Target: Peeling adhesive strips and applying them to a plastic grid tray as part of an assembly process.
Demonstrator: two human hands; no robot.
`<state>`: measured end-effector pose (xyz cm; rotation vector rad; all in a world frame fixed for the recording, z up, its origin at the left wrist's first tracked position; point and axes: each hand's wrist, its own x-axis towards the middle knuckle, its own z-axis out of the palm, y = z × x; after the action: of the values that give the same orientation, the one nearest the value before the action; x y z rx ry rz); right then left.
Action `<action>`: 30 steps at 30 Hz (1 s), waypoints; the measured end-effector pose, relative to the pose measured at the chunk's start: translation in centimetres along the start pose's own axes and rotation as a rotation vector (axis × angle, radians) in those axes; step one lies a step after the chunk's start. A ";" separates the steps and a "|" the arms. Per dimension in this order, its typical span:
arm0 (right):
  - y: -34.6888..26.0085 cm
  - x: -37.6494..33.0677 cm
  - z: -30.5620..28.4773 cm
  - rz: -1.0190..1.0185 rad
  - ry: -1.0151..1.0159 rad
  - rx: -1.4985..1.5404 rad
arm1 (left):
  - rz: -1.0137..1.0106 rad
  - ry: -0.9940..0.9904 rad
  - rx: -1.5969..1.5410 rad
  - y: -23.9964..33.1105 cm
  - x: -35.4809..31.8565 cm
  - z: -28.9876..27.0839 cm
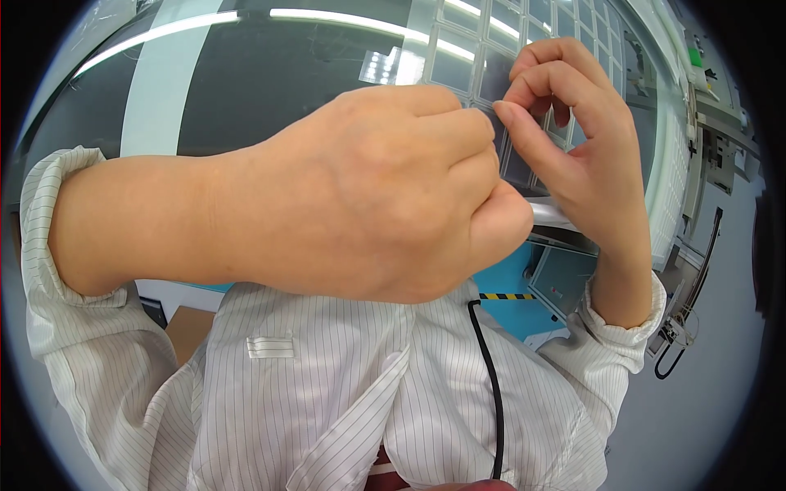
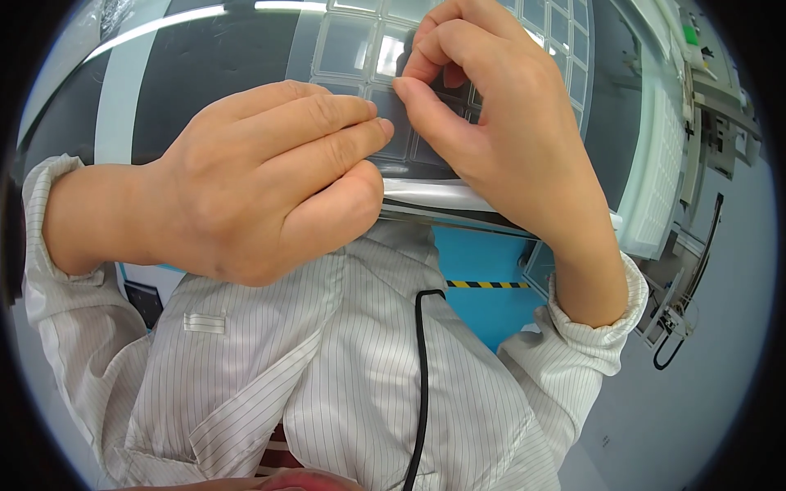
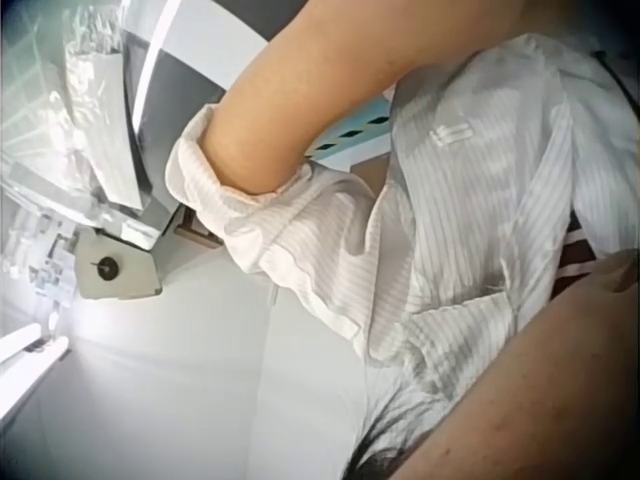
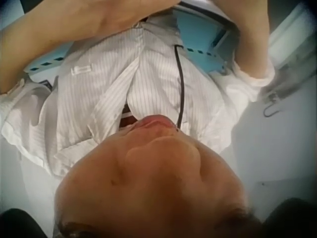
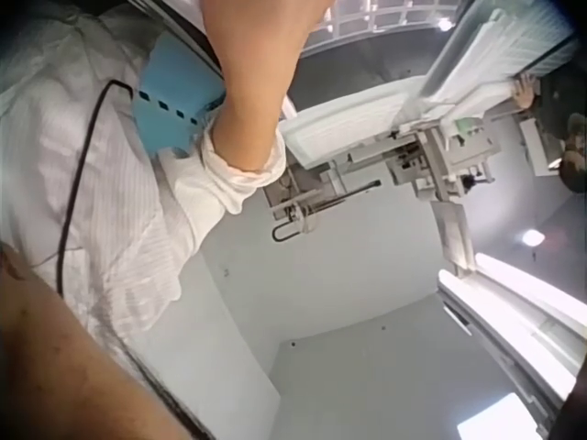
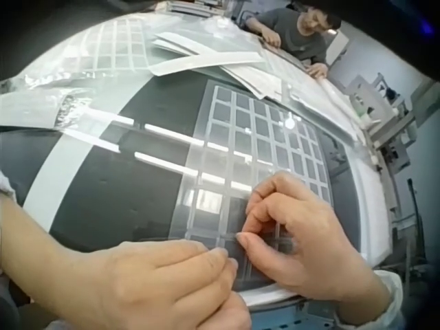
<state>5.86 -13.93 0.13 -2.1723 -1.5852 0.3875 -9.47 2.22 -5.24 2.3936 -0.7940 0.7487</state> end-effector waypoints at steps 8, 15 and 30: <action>1.8 -1.0 0.3 0.040 -0.003 0.317 | -0.019 0.029 -0.004 0.1 0.0 0.6; 1.0 -0.7 0.0 0.155 -0.057 0.476 | -0.033 -0.004 -0.003 0.3 0.0 0.4; 1.6 -0.8 2.4 -0.101 0.171 -0.036 | 0.040 -0.025 0.001 -0.2 0.1 0.1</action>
<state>5.85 -14.71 -2.75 -2.0808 -1.6090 0.1391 -9.26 2.25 -5.30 2.3985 -0.8536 0.7359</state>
